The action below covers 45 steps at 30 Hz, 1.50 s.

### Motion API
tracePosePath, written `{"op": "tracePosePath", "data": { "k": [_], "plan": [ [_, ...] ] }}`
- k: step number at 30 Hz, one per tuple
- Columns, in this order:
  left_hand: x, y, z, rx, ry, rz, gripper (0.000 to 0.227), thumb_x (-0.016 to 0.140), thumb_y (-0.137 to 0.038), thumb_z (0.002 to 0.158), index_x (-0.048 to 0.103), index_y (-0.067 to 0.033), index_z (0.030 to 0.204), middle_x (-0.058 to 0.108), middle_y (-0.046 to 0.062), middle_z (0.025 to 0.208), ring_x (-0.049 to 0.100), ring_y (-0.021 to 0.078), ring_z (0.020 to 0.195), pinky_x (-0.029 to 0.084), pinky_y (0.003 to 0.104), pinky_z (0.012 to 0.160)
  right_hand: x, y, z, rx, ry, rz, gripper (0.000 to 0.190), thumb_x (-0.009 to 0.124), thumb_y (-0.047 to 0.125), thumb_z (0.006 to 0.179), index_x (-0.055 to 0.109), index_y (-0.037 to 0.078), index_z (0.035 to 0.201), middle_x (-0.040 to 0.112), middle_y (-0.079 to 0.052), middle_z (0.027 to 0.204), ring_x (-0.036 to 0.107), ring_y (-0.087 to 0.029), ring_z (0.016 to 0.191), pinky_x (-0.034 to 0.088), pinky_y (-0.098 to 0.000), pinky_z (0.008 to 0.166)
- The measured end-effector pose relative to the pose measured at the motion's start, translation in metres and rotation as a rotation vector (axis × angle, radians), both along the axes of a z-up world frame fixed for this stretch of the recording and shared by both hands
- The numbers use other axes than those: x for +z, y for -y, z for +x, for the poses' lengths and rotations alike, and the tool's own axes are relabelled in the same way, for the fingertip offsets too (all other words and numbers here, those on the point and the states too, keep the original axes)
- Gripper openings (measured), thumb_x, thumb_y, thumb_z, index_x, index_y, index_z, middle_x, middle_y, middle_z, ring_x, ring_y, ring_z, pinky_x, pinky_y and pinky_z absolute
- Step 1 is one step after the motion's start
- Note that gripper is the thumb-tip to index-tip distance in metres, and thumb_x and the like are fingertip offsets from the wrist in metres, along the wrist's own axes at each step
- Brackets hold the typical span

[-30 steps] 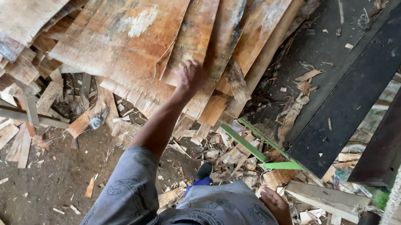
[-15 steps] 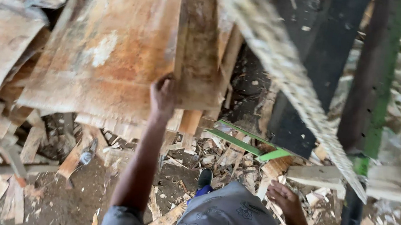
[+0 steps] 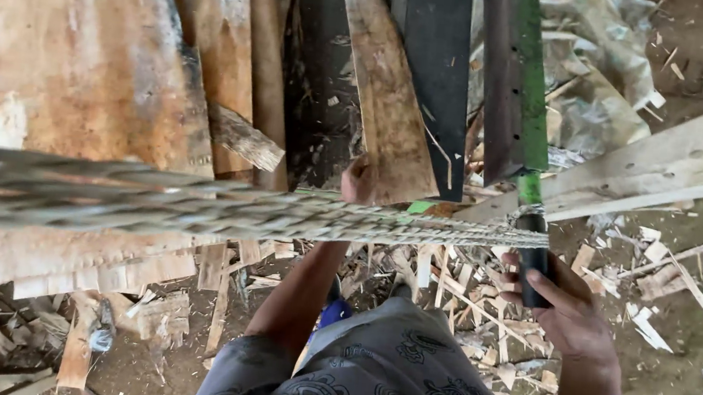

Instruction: Trimming thin wood sheets using a manual guillotine cutter in a workshop.

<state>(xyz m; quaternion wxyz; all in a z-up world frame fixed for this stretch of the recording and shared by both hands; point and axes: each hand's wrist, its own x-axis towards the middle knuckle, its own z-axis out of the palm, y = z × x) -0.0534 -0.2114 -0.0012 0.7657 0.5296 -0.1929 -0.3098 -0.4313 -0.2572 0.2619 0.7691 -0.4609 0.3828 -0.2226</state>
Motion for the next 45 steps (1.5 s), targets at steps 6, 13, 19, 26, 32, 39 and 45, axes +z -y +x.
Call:
{"op": "tracePosePath", "data": {
  "k": [6, 13, 19, 26, 32, 39, 45],
  "plan": [
    [0.041, 0.006, -0.029, 0.038, 0.515, 0.304, 0.034, 0.042, -0.003, 0.107, 0.076, -0.0101, 0.105, 0.066, 0.005, 0.069, 0.045, 0.0072, 0.045, 0.040, 0.024, 0.032, 0.008, 0.011, 0.023, 0.029, -0.321, 0.005, 0.068, 0.067, 0.004, 0.086, 0.044, -0.008, 0.149, 0.071, -0.017, 0.107, 0.069, -0.022, 0.081, 0.060, -0.0362, 0.062],
    [-0.054, 0.063, -0.060, 0.196, 0.550, 0.227, 0.046, 0.046, 0.002, 0.101, 0.053, -0.0103, 0.144, 0.070, 0.016, 0.116, 0.043, 0.0044, 0.047, 0.044, 0.020, 0.034, 0.021, 0.006, 0.038, 0.090, -0.441, -0.118, 0.084, 0.065, 0.005, 0.082, 0.031, 0.012, 0.158, 0.062, -0.011, 0.083, 0.058, -0.019, 0.060, 0.054, -0.0342, 0.048],
    [0.043, 0.059, -0.058, -0.188, 0.801, 0.800, 0.064, 0.054, -0.008, 0.105, 0.028, -0.0199, 0.162, 0.077, 0.019, 0.108, 0.041, 0.0064, 0.041, 0.036, 0.021, 0.031, 0.049, 0.004, 0.053, 0.132, -0.655, -0.177, 0.076, 0.065, 0.008, 0.083, 0.037, 0.010, 0.153, 0.066, -0.011, 0.085, 0.065, -0.020, 0.062, 0.059, -0.0344, 0.052],
    [0.007, 0.090, -0.062, -0.337, 0.680, 0.782, 0.093, 0.078, -0.021, 0.088, 0.019, -0.0221, 0.160, 0.073, 0.012, 0.112, 0.058, 0.0191, 0.048, 0.051, 0.037, 0.035, 0.032, 0.001, 0.064, 0.066, -0.853, -0.294, 0.069, 0.065, 0.006, 0.086, 0.039, 0.010, 0.151, 0.063, -0.018, 0.082, 0.059, -0.021, 0.056, 0.051, -0.0347, 0.046],
    [0.062, 0.116, -0.048, -0.378, 0.535, 0.820, 0.094, 0.079, -0.018, 0.089, 0.024, -0.0236, 0.165, 0.076, 0.021, 0.107, 0.075, 0.0228, 0.070, 0.062, 0.036, 0.063, -0.012, 0.000, 0.061, 0.059, -0.799, -0.349, 0.069, 0.063, 0.006, 0.087, 0.036, 0.010, 0.151, 0.064, -0.013, 0.091, 0.060, -0.020, 0.059, 0.053, -0.0359, 0.045],
    [0.078, 0.137, -0.044, -0.411, 0.598, 0.932, 0.094, 0.080, -0.016, 0.086, 0.024, -0.0204, 0.161, 0.074, 0.021, 0.109, 0.075, 0.0294, 0.086, 0.064, 0.041, 0.074, -0.107, 0.012, 0.028, 0.107, -0.675, -0.688, 0.056, 0.068, 0.009, 0.093, 0.042, 0.003, 0.142, 0.067, -0.018, 0.112, 0.070, -0.025, 0.085, 0.064, -0.0375, 0.062],
    [0.034, 0.144, -0.044, -0.346, 0.581, 0.805, 0.080, 0.069, -0.008, 0.100, 0.025, -0.0163, 0.166, 0.075, 0.024, 0.109, 0.078, 0.0305, 0.088, 0.065, 0.042, 0.081, -0.012, 0.005, 0.056, 0.114, -0.943, -0.426, 0.069, 0.062, 0.009, 0.092, 0.027, 0.007, 0.152, 0.059, -0.018, 0.113, 0.069, -0.029, 0.079, 0.064, -0.0391, 0.059]
  ]
}}
